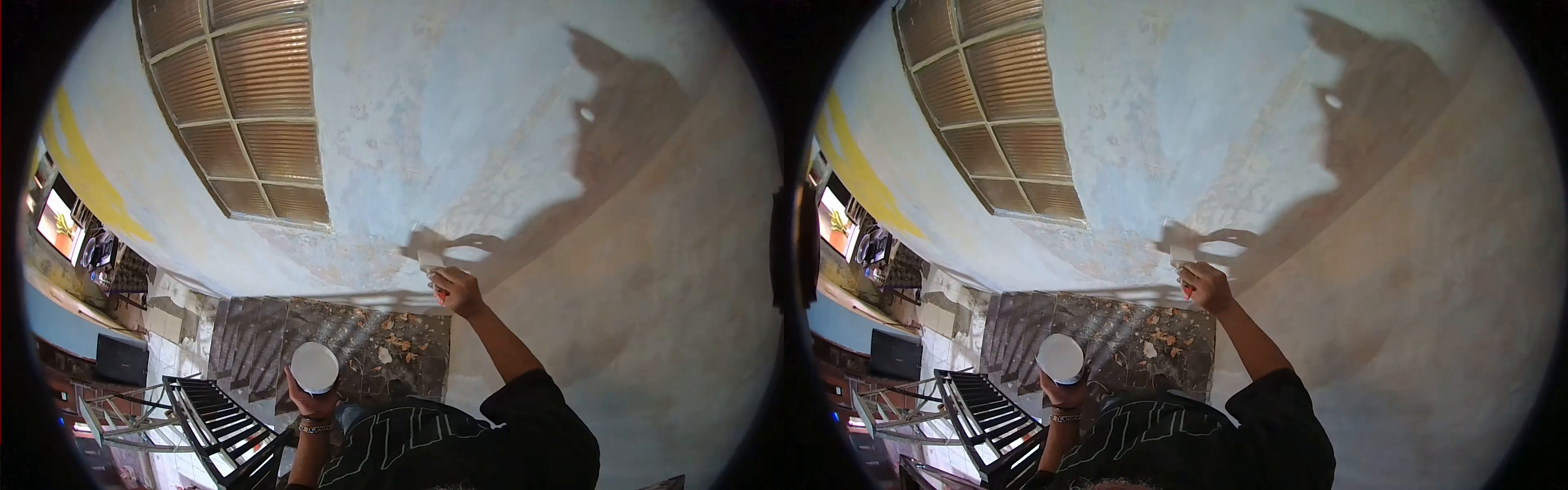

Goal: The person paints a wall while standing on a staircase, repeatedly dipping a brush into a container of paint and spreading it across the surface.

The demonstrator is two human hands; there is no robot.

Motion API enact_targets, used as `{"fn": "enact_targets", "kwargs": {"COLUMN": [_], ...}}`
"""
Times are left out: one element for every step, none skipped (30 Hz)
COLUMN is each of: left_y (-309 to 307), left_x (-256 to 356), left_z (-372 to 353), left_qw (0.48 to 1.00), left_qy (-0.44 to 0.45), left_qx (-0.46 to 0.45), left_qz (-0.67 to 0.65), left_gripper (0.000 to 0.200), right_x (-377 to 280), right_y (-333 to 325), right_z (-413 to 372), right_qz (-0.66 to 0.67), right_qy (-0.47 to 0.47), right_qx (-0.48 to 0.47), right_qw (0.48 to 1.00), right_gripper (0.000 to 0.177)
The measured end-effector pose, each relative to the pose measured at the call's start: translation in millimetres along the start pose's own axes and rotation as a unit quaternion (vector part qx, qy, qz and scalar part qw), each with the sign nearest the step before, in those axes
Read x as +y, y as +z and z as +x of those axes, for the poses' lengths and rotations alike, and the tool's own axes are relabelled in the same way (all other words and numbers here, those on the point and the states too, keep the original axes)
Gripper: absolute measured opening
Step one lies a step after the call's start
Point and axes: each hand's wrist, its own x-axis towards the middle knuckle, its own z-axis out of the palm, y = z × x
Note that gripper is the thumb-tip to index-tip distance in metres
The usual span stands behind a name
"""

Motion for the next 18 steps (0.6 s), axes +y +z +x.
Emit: {"fn": "enact_targets", "kwargs": {"left_y": [3.4,6.9,16.0,22.9,29.0,35.4,38.8,42.2,41.6,42.1,46.0,50.7,52.1,53.4,53.4,52.1,50.7,45.4], "left_x": [0.2,0.7,21.0,37.8,49.0,58.9,59.2,59.5,52.1,48.5,50.2,53.1,55.6,58.2,60.4,58.6,56.8,50.3], "left_z": [-1.0,-2.1,-7.1,-12.2,-13.2,-12.5,-11.2,-10.0,-5.7,-2.7,-3.1,-6.2,-9.2,-12.1,-13.7,-13.6,-13.6,-12.1], "left_qw": [0.995,0.982,0.975,0.967,0.998,0.986,0.959,0.919,0.906,0.893,0.921,0.944,0.953,0.96,0.957,0.944,0.931,0.905], "left_qy": [0.056,0.113,0.139,0.163,0.049,-0.067,-0.137,-0.206,-0.23,-0.252,-0.218,-0.184,-0.169,-0.153,-0.154,-0.171,-0.188,-0.223], "left_qx": [-0.015,-0.022,-0.028,-0.034,-0.026,-0.017,-0.021,-0.011,-0.014,-0.016,-0.023,-0.029,-0.034,-0.038,-0.038,-0.038,-0.037,-0.037], "left_qz": [0.075,0.148,0.17,0.193,0.021,-0.151,-0.246,-0.337,-0.354,-0.372,-0.323,-0.272,-0.251,-0.231,-0.244,-0.278,-0.311,-0.361], "left_gripper": [0.103,0.101,0.094,0.088,0.078,0.071,0.066,0.064,0.065,0.068,0.067,0.066,0.065,0.065,0.065,0.065,0.065,0.065], "right_x": [0.4,12.5,28.0,30.1,42.0,29.4,21.2,31.6,18.3,8.2,7.1,5.9,4.5,15.7,33.5,28.0,22.4,25.2], "right_y": [-2.7,-11.7,-28.4,-59.4,-83.7,-126.0,-161.9,-189.4,-213.5,-228.7,-229.5,-229.1,-227.8,-208.4,-174.8,-145.7,-116.5,-73.0], "right_z": [-2.6,1.3,11.8,36.0,54.9,88.7,117.0,143.4,163.2,175.1,176.8,176.3,173.7,157.6,129.5,103.0,76.3,38.4], "right_qz": [0.007,0.011,0.018,0.01,0.076,0.038,0.007,-0.114,-0.167,-0.219,-0.227,-0.234,-0.242,-0.205,-0.166,-0.152,-0.138,-0.077], "right_qy": [0.02,0.033,0.046,0.096,0.183,0.185,0.139,-0.051,-0.065,-0.08,-0.088,-0.095,-0.1,-0.085,-0.072,-0.059,-0.044,0.0], "right_qx": [-0.023,-0.008,0.005,0.014,0.062,0.081,0.102,0.171,0.205,0.24,0.243,0.244,0.245,0.227,0.21,0.166,0.123,0.098], "right_qw": [1.0,0.999,0.999,0.995,0.978,0.979,0.985,0.977,0.962,0.942,0.939,0.936,0.934,0.948,0.961,0.973,0.982,0.992], "right_gripper": [0.021,0.024,0.028,0.028,0.027,0.025,0.029,0.032,0.032,0.031,0.03,0.029,0.028,0.026,0.025,0.024,0.023,0.029]}}
